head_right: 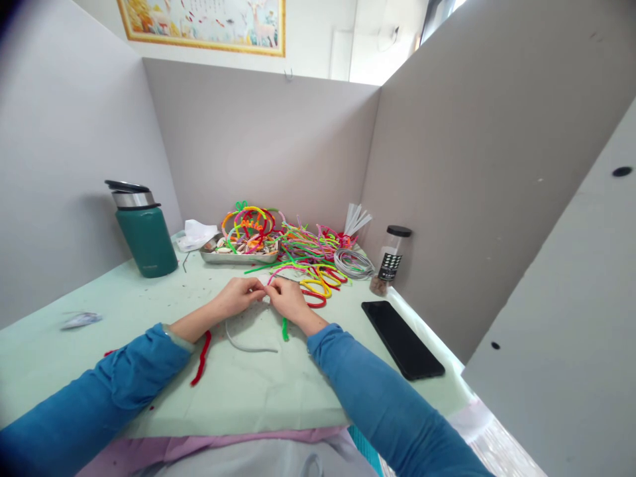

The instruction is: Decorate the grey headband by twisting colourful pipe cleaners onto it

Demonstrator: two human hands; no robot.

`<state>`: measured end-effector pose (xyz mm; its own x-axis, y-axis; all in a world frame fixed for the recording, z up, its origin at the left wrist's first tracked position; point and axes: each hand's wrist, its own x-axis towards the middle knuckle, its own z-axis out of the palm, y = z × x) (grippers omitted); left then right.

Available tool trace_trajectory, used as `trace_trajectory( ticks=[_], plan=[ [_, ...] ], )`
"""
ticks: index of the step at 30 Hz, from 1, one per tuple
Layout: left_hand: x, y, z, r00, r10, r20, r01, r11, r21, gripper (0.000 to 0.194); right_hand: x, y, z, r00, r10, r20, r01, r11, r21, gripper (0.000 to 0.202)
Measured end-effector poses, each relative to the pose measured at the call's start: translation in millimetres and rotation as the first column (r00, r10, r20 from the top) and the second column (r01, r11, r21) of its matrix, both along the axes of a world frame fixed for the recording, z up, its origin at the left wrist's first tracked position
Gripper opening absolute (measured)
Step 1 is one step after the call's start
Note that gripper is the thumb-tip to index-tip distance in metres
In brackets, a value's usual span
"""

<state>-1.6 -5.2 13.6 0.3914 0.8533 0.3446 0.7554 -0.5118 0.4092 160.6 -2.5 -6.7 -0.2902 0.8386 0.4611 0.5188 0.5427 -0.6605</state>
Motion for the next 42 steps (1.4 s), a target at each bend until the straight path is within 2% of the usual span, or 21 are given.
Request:
trace_trajectory(
  ticks=[13, 24, 42],
  plan=[
    [0.3, -4.0, 1.8, 0.999, -0.010, 0.041, 0.014, 0.995, -0.097, 0.026, 1.0, 0.5, -0.9, 1.000, 0.005, 0.022, -0.005, 1.000, 0.013, 0.023],
    [-1.0, -2.9, 0.9, 0.999, -0.039, 0.036, 0.042, 0.995, -0.086, 0.025, 0.3, -1.2, 0.4, 1.000, -0.014, -0.013, 0.014, 0.999, -0.031, 0.022],
    [0.9, -8.8, 5.3, 0.998, -0.037, 0.044, 0.042, 0.992, -0.115, 0.027, -0.4, 1.1, -1.0, 1.000, -0.013, -0.015, 0.012, 1.000, -0.026, 0.021]
  ],
)
